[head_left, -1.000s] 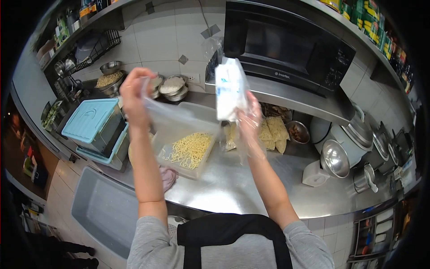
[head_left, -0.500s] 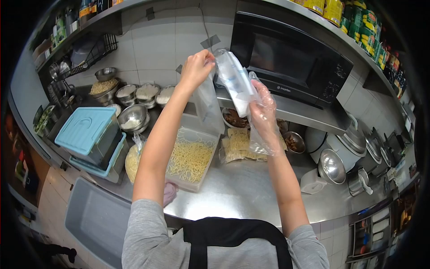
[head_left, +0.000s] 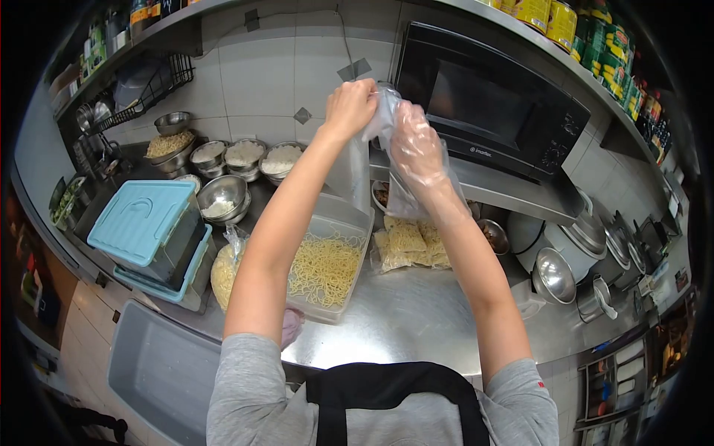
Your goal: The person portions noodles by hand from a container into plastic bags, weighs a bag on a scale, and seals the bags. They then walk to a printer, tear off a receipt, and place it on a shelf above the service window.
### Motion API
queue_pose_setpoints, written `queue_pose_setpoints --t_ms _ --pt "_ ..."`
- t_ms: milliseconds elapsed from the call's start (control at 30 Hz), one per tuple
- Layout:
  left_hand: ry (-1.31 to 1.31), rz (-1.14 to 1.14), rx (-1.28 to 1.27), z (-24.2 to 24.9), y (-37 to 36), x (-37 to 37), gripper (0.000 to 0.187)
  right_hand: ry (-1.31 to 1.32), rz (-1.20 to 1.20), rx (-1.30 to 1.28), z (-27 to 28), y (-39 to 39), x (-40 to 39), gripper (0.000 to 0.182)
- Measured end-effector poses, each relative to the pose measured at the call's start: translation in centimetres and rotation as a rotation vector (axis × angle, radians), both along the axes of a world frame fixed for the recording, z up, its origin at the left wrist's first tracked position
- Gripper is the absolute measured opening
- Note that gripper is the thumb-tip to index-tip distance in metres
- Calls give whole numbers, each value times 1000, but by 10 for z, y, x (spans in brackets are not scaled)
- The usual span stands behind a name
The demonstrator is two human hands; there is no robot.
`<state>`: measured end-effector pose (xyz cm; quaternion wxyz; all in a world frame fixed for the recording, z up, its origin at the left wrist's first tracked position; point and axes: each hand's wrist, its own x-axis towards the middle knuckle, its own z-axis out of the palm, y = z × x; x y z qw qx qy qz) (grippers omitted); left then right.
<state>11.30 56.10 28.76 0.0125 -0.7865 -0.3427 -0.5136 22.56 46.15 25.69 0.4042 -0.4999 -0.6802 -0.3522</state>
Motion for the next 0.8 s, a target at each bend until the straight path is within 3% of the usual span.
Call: queue_pose_setpoints --t_ms 67,200,267,300,400,467,600,667,700,767,800 --pt "-14 -107 13 4 -5 3 18 111 -158 -110 12 21 -3 31" --pt "-28 -109 61 -2 5 -2 16 156 -133 -182 15 51 -1 28" --pt "-75 -236 -47 -10 12 -12 17 91 5 -317 19 44 5 25" --pt "-75 -222 -53 -12 9 -19 17 124 -46 -355 19 25 2 21" --pt "-91 -327 -278 -15 -7 -29 18 180 22 -320 8 13 0 22" --pt "-79 -370 -212 -15 -10 -26 18 188 -41 -341 6 35 0 22" --pt "-137 -336 -56 -25 -19 -30 24 159 -170 -330 12 7 -2 24" --pt "-316 -445 -241 -39 -46 -46 36 248 245 -82 0 -20 17 29" --pt "-312 -436 -245 -46 -62 -50 36 328 343 -53 -9 -37 22 28" --pt "-452 -588 -485 -64 -97 -53 39 977 746 -481 -51 -62 26 36" --pt "-446 -589 -499 -74 -110 -49 39 995 857 -555 -68 -75 22 40"
